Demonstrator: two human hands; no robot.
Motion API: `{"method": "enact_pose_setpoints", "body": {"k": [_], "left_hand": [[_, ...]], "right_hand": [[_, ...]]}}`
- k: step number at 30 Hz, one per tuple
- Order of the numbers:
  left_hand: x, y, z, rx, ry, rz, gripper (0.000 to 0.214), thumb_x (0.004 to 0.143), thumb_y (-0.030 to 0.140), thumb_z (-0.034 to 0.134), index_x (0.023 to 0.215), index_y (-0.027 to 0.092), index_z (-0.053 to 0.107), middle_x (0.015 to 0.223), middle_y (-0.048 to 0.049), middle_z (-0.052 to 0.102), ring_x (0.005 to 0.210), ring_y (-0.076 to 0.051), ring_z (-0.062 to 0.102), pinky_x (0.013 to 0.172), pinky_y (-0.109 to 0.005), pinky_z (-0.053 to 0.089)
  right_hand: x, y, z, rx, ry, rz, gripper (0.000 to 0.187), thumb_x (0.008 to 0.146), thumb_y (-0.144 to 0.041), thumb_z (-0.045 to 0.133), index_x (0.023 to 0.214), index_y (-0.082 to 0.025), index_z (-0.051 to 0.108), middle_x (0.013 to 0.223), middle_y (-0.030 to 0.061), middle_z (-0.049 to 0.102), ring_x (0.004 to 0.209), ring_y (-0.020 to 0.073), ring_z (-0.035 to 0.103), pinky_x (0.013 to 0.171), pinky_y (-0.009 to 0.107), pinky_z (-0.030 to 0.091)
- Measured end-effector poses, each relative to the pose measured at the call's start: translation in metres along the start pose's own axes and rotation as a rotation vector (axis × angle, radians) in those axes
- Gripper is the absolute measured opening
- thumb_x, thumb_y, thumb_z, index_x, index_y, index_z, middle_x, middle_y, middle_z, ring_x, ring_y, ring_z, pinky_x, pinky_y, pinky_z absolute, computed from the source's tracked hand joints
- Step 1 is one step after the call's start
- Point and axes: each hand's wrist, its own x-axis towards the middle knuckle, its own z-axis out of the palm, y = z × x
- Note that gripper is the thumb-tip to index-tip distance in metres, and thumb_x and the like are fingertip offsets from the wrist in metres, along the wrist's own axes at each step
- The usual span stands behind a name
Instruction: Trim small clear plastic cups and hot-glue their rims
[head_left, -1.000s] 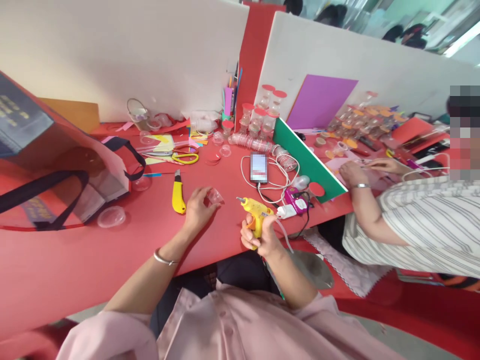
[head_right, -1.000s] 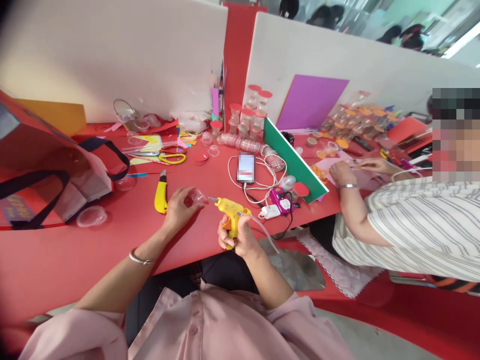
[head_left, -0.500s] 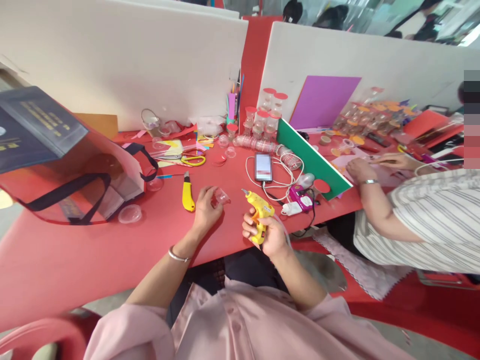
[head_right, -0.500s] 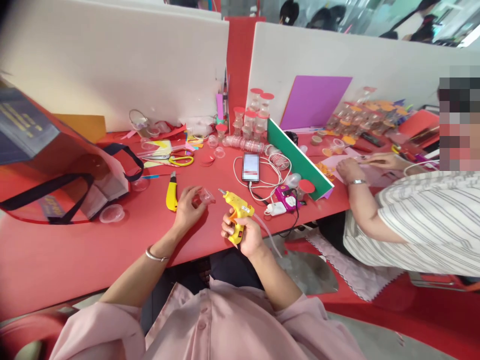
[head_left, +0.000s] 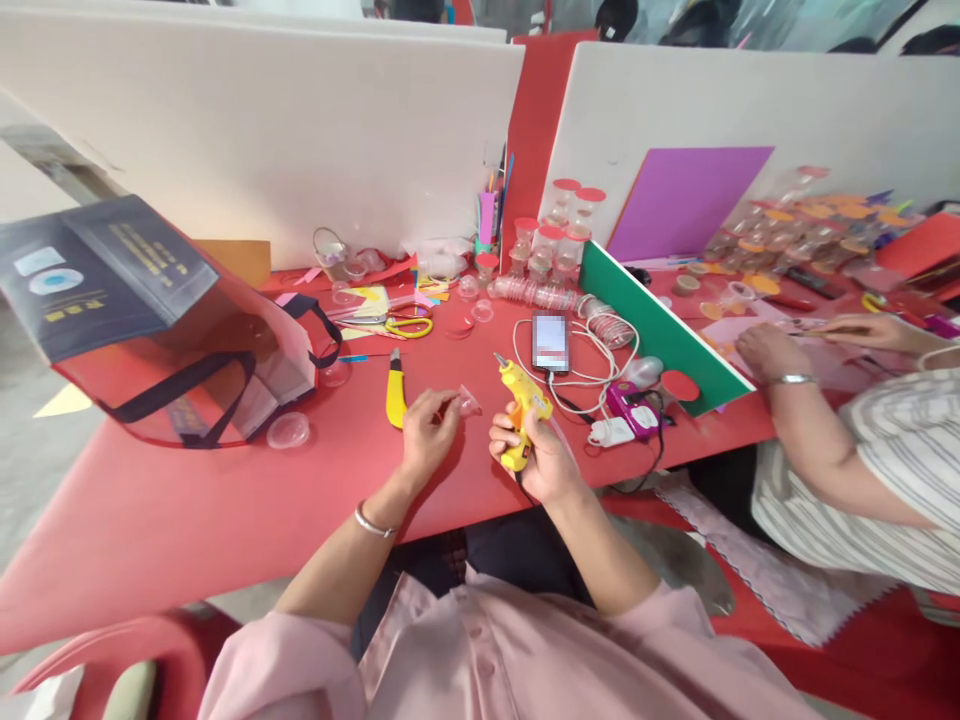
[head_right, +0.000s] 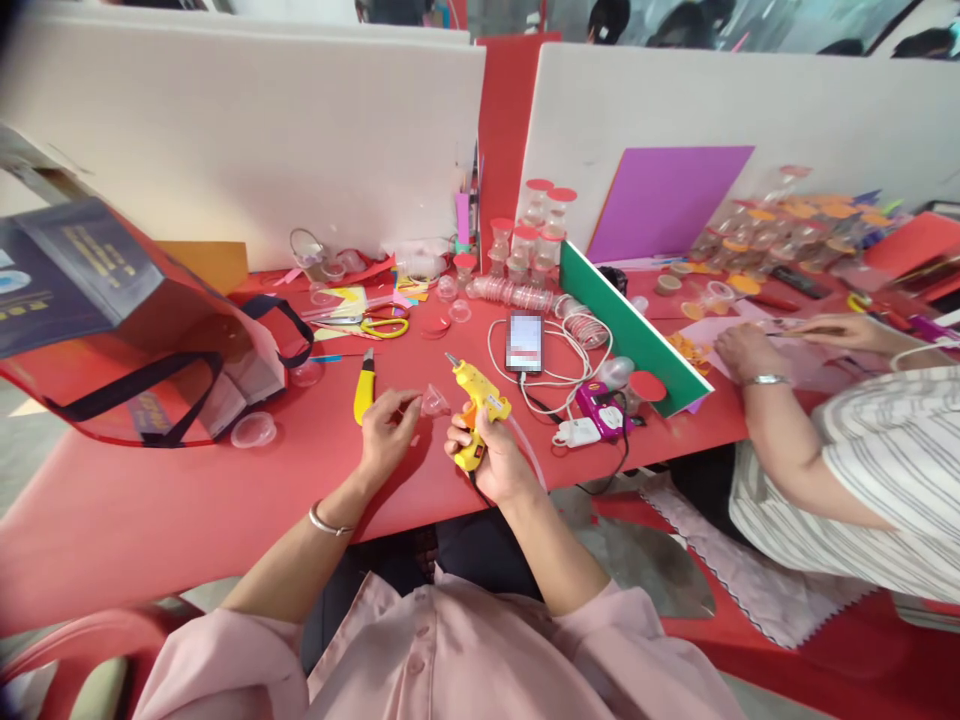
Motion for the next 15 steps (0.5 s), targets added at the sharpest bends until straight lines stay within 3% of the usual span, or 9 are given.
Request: {"method": "enact_pose_setpoints", "body": {"k": [3, 5, 9, 12, 15], "left_hand": [[0.006, -0.004, -0.009, 0.094, 0.015, -0.003, 0.017, 0.097, 0.025, 0.06, 0.09, 0.019, 0.074, 0.075, -0.0016, 0.068, 0.067, -0.014, 0.062, 0.067, -0.027, 0.047], [0.014, -0.011, -0.021, 0.289, 0.077, -0.028, 0.016, 0.095, 0.028, 0.061, 0.092, 0.019, 0.074, 0.078, -0.0031, 0.068, 0.07, -0.016, 0.063, 0.068, -0.028, 0.046], [0.033, -0.03, -0.049, 0.671, 0.153, -0.199, 0.028, 0.086, 0.042, 0.072, 0.104, 0.021, 0.075, 0.104, -0.01, 0.07, 0.095, -0.027, 0.068, 0.065, -0.031, 0.044], [0.041, -0.042, -0.062, 0.682, 0.188, -0.315, 0.033, 0.081, 0.045, 0.075, 0.104, 0.022, 0.074, 0.107, -0.0097, 0.069, 0.094, -0.027, 0.067, 0.066, -0.031, 0.045], [0.043, -0.046, -0.064, 0.476, 0.268, -0.293, 0.019, 0.084, 0.038, 0.071, 0.09, 0.02, 0.075, 0.089, -0.0046, 0.067, 0.076, -0.019, 0.062, 0.068, -0.03, 0.046]], "right_hand": [[0.01, 0.0, 0.006, -0.022, 0.029, -0.012, 0.042, 0.072, -0.035, 0.095, 0.097, -0.021, 0.064, 0.081, -0.0048, 0.054, 0.064, 0.0059, 0.047, 0.067, 0.021, 0.052], [0.015, 0.0, 0.007, -0.029, 0.038, 0.0, 0.041, 0.074, -0.036, 0.093, 0.098, -0.021, 0.063, 0.082, -0.0041, 0.055, 0.064, 0.0063, 0.047, 0.066, 0.022, 0.051], [0.02, -0.001, 0.003, 0.011, -0.014, 0.102, 0.039, 0.081, -0.047, 0.086, 0.096, -0.021, 0.06, 0.08, -0.0042, 0.054, 0.061, 0.0074, 0.046, 0.061, 0.022, 0.048], [0.021, -0.002, -0.001, 0.057, -0.043, 0.147, 0.037, 0.085, -0.05, 0.08, 0.095, -0.022, 0.059, 0.077, -0.0046, 0.051, 0.061, 0.0081, 0.045, 0.061, 0.022, 0.046], [0.02, -0.002, -0.003, 0.082, -0.091, 0.156, 0.031, 0.089, -0.048, 0.074, 0.096, -0.021, 0.06, 0.078, -0.0043, 0.05, 0.062, 0.0085, 0.045, 0.063, 0.023, 0.046]]}}
